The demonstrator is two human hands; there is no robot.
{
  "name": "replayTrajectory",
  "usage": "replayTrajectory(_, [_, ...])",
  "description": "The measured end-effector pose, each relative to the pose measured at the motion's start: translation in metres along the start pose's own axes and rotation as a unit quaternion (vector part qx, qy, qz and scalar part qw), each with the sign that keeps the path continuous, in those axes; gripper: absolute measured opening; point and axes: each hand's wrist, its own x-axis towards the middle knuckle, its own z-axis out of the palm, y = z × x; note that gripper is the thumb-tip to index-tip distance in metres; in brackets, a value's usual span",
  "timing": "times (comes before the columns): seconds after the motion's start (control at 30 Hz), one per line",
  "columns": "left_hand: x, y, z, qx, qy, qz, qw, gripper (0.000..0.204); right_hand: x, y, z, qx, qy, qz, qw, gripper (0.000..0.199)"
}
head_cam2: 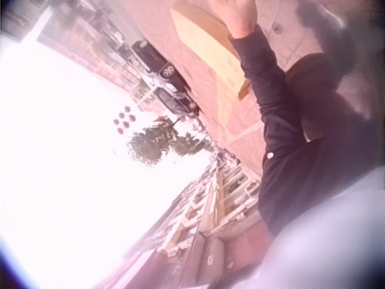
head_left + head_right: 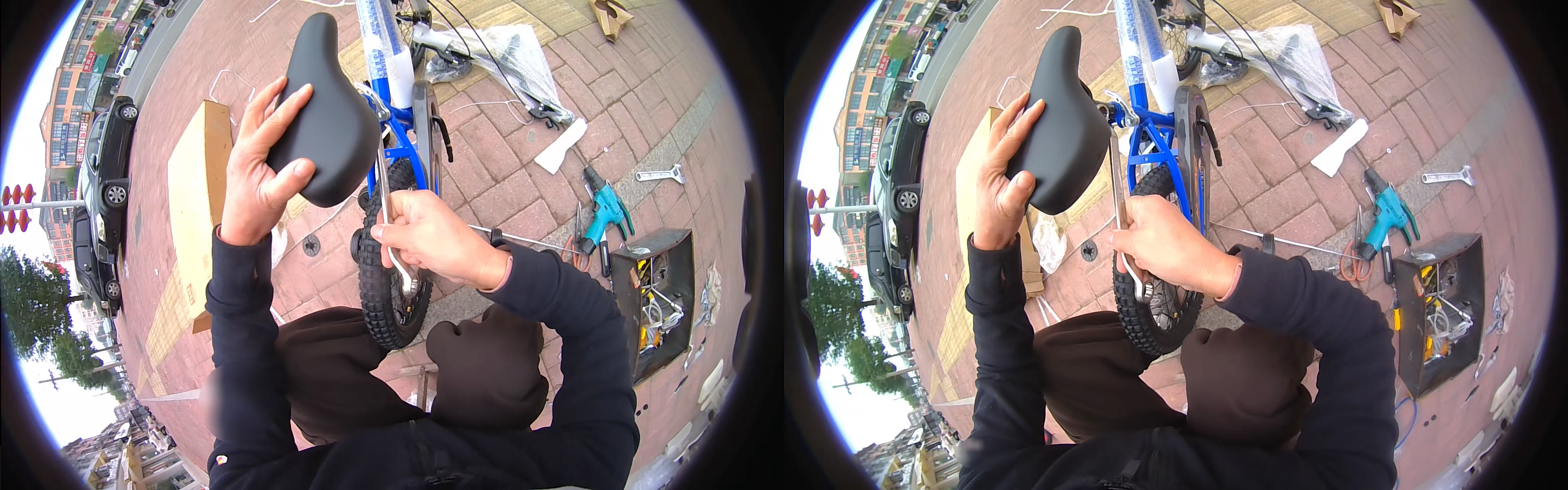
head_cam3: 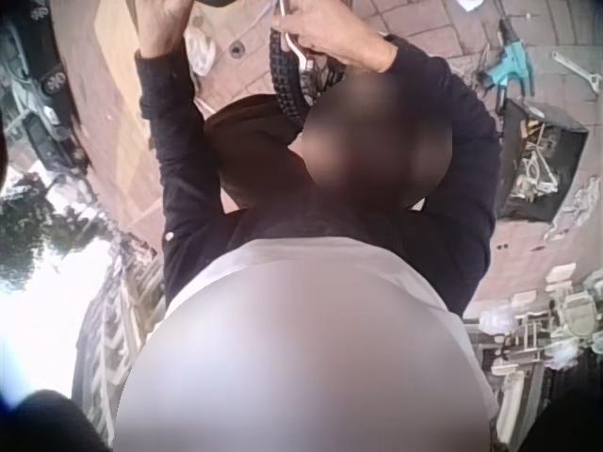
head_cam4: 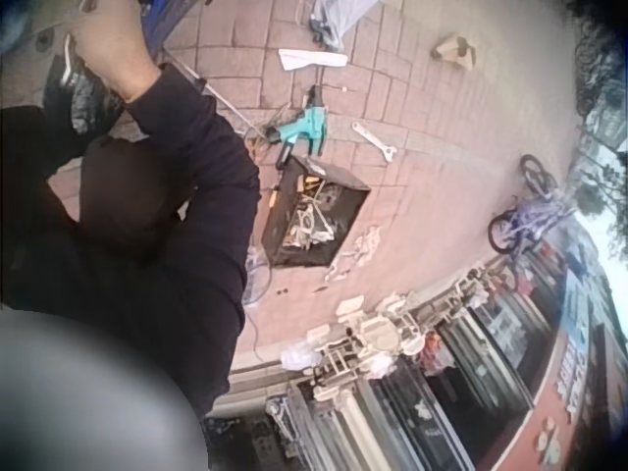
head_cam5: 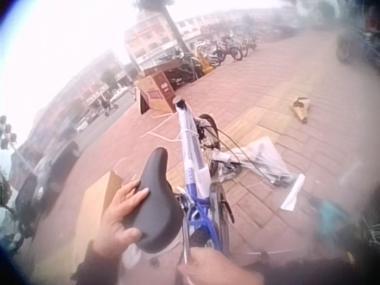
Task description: The person attaches the bicycle seat to the frame and tightens it. Then they unwrap and install both pedals onto the crank arms, securing them with a wrench. Finally, they handle the handlebar assembly and front wheel.
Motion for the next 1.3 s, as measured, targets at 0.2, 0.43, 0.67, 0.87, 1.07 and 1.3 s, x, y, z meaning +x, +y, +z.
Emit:
replayTrajectory(0.2, [0.001,0.001,-0.003,0.017,0.005,0.004,1.000,0.080,0.013,-0.042,-0.005,0.131,-0.075,0.063,0.987,0.012])
replayTrajectory(0.43, [-0.002,-0.002,-0.005,0.035,0.003,0.008,0.999,0.087,0.015,-0.015,-0.039,-0.016,0.053,-0.008,0.998,0.015])
replayTrajectory(0.67, [-0.001,-0.001,-0.005,0.041,0.005,0.006,0.999,0.089,0.065,-0.024,-0.114,-0.685,0.300,-0.288,0.598,0.006])
replayTrajectory(0.87, [-0.002,0.002,-0.005,0.040,0.001,0.002,0.999,0.089,0.086,-0.060,-0.129,-0.769,0.276,-0.348,0.460,0.007])
replayTrajectory(1.07, [-0.001,0.006,-0.003,0.012,-0.003,-0.008,1.000,0.088,0.102,-0.083,-0.138,-0.819,0.286,-0.393,0.306,0.012])
replayTrajectory(1.3, [0.000,0.004,-0.002,-0.010,-0.008,0.006,1.000,0.084,0.127,-0.085,-0.129,-0.805,0.311,-0.405,0.301,0.018])
